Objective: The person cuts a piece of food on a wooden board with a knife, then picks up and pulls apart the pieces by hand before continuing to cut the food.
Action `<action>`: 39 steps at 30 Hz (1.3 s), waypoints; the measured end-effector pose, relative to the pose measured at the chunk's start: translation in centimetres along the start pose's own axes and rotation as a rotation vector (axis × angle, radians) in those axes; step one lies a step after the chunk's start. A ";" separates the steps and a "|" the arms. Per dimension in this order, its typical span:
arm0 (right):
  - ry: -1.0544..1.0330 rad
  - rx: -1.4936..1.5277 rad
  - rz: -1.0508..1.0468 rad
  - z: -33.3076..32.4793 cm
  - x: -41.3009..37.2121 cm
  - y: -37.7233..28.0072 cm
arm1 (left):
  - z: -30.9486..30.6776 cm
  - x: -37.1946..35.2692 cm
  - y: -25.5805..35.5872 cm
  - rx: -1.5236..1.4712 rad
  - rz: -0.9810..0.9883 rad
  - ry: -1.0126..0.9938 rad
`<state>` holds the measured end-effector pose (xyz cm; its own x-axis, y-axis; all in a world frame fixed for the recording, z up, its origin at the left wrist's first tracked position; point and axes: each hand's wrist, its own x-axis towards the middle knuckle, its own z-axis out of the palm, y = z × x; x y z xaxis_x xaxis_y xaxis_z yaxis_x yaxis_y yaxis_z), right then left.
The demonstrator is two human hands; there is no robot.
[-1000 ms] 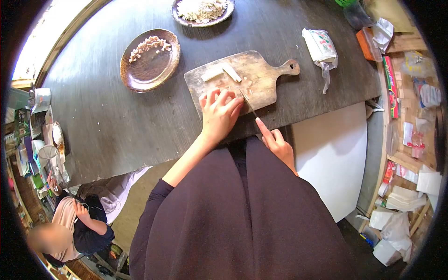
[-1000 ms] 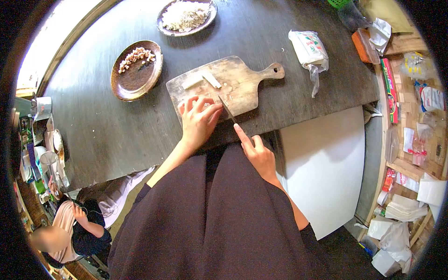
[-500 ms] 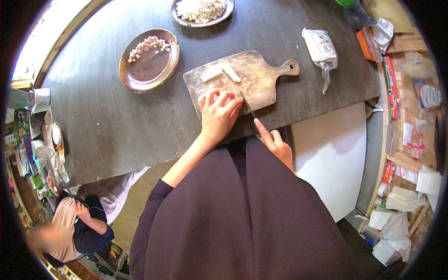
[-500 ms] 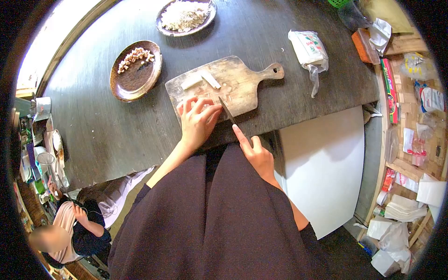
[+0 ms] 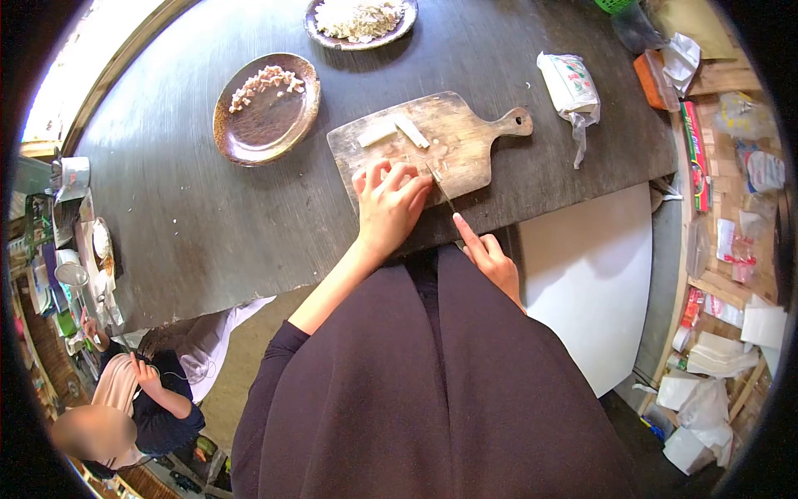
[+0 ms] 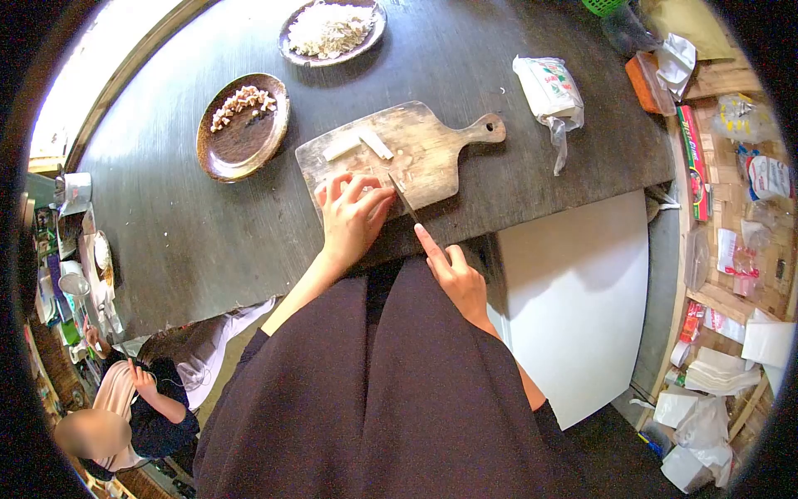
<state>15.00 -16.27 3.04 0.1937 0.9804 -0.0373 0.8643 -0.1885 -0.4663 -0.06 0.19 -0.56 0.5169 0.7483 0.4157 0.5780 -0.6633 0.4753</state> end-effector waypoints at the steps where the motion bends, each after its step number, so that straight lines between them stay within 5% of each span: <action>1: 0.001 -0.013 0.001 0.1 0.0 0.0 | 0.1 0.0 0.0 -0.002 -0.002 0.002; 39: 0.085 -0.052 -0.037 0.4 1.1 0.4 | 0.0 -0.1 0.0 -0.033 -0.029 -0.008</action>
<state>15.33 -15.20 2.44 0.1982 0.9786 0.0554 0.8941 -0.1573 -0.4194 -0.10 0.16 -0.61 0.5059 0.7668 0.3951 0.5716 -0.6410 0.5122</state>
